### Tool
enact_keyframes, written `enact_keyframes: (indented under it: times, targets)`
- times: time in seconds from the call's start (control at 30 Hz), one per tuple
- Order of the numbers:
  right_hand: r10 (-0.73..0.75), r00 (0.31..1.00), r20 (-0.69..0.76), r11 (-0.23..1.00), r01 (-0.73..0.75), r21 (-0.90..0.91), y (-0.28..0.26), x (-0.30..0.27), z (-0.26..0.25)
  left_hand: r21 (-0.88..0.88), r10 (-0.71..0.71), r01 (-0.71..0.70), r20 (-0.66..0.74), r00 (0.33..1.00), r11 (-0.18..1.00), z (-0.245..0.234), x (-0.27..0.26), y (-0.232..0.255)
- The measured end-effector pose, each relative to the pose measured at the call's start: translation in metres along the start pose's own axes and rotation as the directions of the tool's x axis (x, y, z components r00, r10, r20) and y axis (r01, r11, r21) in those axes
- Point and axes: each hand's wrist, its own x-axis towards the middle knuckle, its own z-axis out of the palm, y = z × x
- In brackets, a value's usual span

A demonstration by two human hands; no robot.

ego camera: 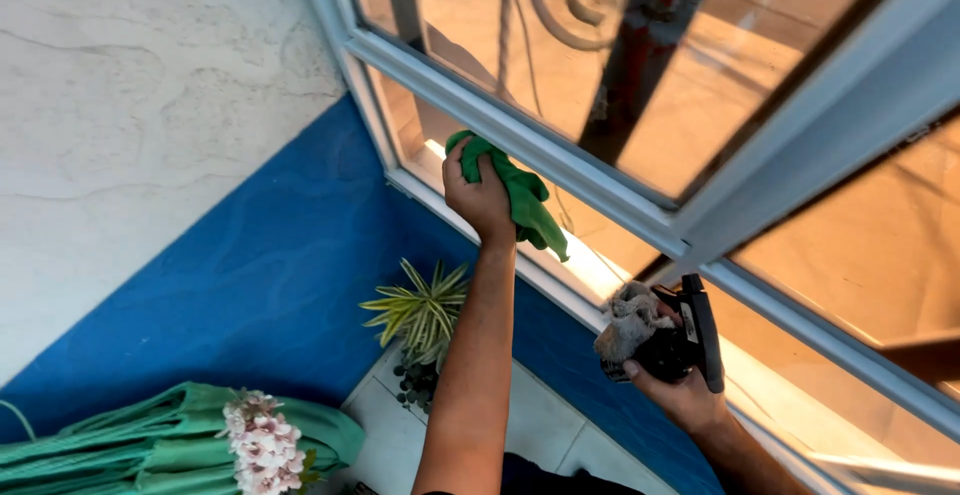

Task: Cleaning a glass window using a spray bottle and cloths.

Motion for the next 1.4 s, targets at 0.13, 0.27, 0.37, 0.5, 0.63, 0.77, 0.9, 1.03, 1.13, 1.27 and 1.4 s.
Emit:
enact_keyframes:
  times: [0.13, 0.27, 0.37, 0.5, 0.63, 0.77, 0.9, 1.03, 1.13, 1.27, 1.4]
  targets:
    - [0.027, 0.999, -0.047, 0.992, -0.032, -0.118, -0.009, 0.026, 0.031, -0.057, -0.037, 0.033, -0.06, 0.998, 0.998, -0.001, 0.051, -0.01]
    - [-0.083, 0.996, -0.014, 0.988, 0.08, -0.133, -0.013, 0.043, 0.053, 0.048, -0.044, 0.051, -0.146, 0.988, 0.998, -0.006, 0.105, -0.033]
    - [-0.111, 0.993, -0.029, 0.987, 0.106, -0.123, 0.003, 0.049, 0.061, 0.084, -0.026, 0.043, -0.2, 0.979, 0.995, -0.009, 0.147, -0.058]
    - [0.011, 1.0, -0.029, 0.997, -0.013, -0.075, -0.003, 0.057, 0.076, 0.178, 0.027, 0.024, -0.277, 0.96, 0.984, -0.01, 0.197, -0.079]
    - [-0.052, 0.998, -0.021, 0.995, 0.051, -0.084, 0.002, 0.059, 0.077, 0.286, 0.05, 0.039, -0.298, 0.953, 0.957, -0.013, 0.208, -0.073]
    - [-0.045, 0.997, -0.066, 0.998, 0.042, -0.045, 0.008, 0.056, 0.07, 0.283, 0.075, 0.004, -0.269, 0.96, 0.959, -0.018, 0.198, -0.083]
    - [0.017, 0.994, -0.112, 0.992, -0.031, -0.125, 0.0, 0.052, 0.072, 0.341, -0.013, 0.108, -0.27, 0.963, 0.934, -0.035, 0.178, -0.102]
    - [-0.045, 0.99, -0.131, 0.986, 0.023, -0.165, -0.001, 0.054, 0.074, 0.44, -0.114, 0.24, -0.294, 0.949, 0.865, -0.073, 0.167, -0.204]
    - [0.03, 0.986, -0.165, 0.955, -0.077, -0.288, -0.003, 0.057, 0.076, 0.555, -0.211, 0.336, -0.279, 0.937, 0.761, -0.102, 0.164, -0.255]
    - [-0.155, 0.984, -0.094, 0.953, 0.123, -0.278, 0.006, 0.063, 0.084, 0.648, -0.291, 0.383, -0.25, 0.923, 0.658, -0.099, 0.185, -0.286]
    - [-0.029, 0.998, -0.054, 0.983, 0.019, -0.183, -0.007, 0.052, 0.089, 0.5, -0.344, 0.426, -0.252, 0.904, 0.754, -0.089, 0.174, -0.241]
